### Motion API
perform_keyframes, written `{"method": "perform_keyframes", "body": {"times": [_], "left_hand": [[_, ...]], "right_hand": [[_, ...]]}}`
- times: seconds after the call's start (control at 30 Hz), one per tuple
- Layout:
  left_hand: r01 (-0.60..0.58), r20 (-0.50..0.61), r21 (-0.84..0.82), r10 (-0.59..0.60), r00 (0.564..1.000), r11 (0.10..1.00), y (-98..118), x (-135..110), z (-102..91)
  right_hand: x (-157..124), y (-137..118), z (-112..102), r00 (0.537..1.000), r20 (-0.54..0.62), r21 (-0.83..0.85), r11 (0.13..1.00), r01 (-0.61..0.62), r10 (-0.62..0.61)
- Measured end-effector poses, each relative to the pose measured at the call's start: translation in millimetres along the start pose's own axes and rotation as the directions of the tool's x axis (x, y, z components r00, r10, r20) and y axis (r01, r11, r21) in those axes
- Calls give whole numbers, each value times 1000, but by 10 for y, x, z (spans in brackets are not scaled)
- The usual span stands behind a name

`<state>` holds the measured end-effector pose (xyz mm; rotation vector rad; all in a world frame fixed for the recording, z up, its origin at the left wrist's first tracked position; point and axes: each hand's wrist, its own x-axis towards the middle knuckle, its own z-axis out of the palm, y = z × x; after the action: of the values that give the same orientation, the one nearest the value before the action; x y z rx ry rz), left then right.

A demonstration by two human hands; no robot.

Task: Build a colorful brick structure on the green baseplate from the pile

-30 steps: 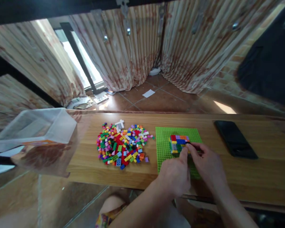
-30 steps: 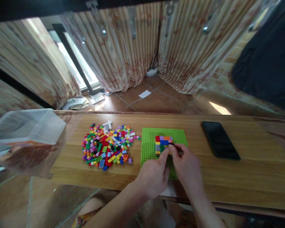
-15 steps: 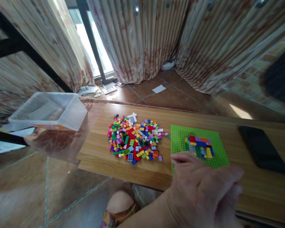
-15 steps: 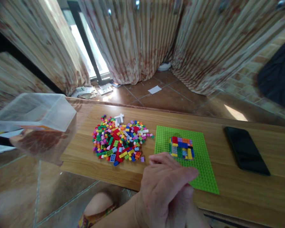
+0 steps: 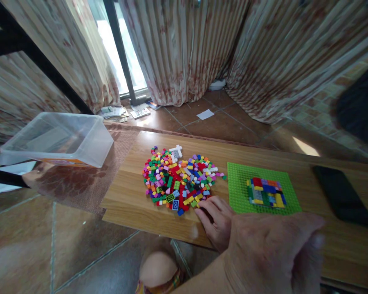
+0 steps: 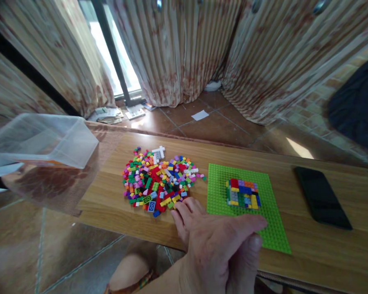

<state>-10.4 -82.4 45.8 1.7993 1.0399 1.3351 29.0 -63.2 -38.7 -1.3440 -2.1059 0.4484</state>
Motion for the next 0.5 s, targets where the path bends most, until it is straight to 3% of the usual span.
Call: {"method": "perform_keyframes", "body": {"times": [0.3,0.5], "left_hand": [[40,1,23,-40,999,999,27,19,-27],[84,-54,70,-80,995,994,13,26,1]], "right_hand": [[12,-13,103,997,-47,-163,985,52,-61],[23,-37,104,996,-41,-108,992,70,-75]]}}
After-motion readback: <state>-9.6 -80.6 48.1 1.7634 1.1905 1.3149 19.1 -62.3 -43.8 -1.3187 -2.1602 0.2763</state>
